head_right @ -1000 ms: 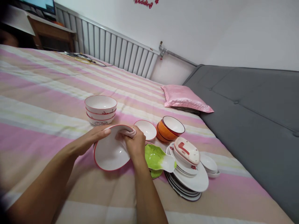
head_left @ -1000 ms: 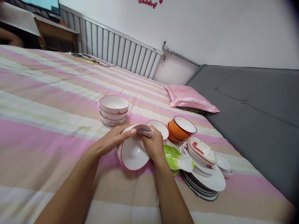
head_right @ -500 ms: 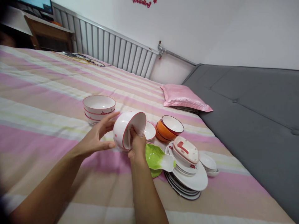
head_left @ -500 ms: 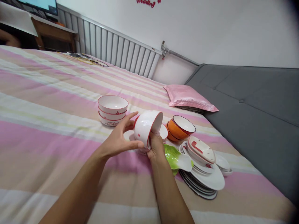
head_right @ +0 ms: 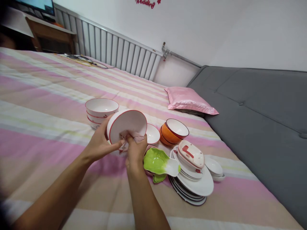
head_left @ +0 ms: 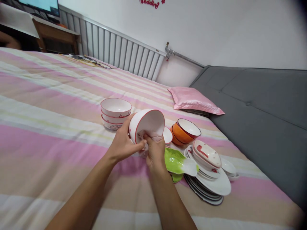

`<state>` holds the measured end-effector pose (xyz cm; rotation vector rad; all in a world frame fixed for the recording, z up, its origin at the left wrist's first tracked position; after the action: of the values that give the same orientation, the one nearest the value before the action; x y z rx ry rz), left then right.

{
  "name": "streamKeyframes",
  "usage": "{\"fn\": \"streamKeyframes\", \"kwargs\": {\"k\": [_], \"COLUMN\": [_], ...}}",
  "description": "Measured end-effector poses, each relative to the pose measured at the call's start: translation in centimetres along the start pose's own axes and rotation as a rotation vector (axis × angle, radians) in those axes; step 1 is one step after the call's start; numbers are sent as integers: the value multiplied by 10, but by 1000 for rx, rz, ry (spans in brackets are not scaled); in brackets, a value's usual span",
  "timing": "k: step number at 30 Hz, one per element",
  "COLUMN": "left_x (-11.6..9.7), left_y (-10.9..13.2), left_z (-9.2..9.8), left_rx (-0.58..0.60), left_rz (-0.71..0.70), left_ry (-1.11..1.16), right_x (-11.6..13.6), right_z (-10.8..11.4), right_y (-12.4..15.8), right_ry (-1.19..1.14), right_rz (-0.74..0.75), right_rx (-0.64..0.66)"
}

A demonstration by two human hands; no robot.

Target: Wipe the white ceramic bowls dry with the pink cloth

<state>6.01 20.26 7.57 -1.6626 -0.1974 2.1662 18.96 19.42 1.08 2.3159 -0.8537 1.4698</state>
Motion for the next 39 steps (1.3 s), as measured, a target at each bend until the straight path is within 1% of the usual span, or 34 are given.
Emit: {"fn": "streamKeyframes", "kwargs": {"k": [3,5,9,11,14,17,18,19,20,22,24,26,28,30,32,34,36,37,39], "left_x": [-2,-2,2,5,8,9,11,13,16,26,35,37,32,25,17,9,3,2,2], "left_y": [0,0,-1,-1,0,3,4,4,4,2,1,0,-1,0,1,1,2,1,0], "left_z": [-1,-1,4,6,6,1,0,1,3,10,15,17,16,10,3,-4,-9,-9,-7], "left_rx": [49,92,174,222,327,464,483,471,430,283,186,153,171,217,240,213,160,121,35], "left_rz": [7,11,12,26,77,130,143,159,186,271,339,343,312,269,203,106,8,-25,-45], "left_ry": [-2,4,23,37,64,80,83,88,98,133,169,216,289,357,364,303,228,195,143], "right_x": [8,14,27,32,35,36,35,34,32,28,21,14,6,-2,-8,-11,-12,-11,-8], "right_z": [10,13,12,10,6,1,0,0,0,2,5,7,9,10,8,4,0,-1,-5], "right_y": [-9,-14,-19,-19,-18,-15,-13,-12,-12,-13,-15,-17,-19,-20,-19,-16,-12,-9,-3], "right_ry": [71,120,272,357,465,593,634,670,698,710,637,471,270,100,-24,-102,-130,-130,-113], "right_rz": [117,190,330,375,392,397,390,378,360,316,259,171,59,-50,-125,-144,-129,-112,-80], "right_rx": [-37,-14,110,178,281,403,436,455,458,428,369,300,210,124,85,88,96,101,120]}}
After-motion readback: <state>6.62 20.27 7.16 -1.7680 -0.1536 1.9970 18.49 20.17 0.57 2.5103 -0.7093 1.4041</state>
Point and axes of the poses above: each hand's wrist, its own y-axis away from the middle knuckle, its own z-axis out of the back of the hand, x = y × z, the point moved 6 cm from there along -y, towards the middle knuckle, and after that the axes turned 9 degrees about z, right-handed, at the moved point
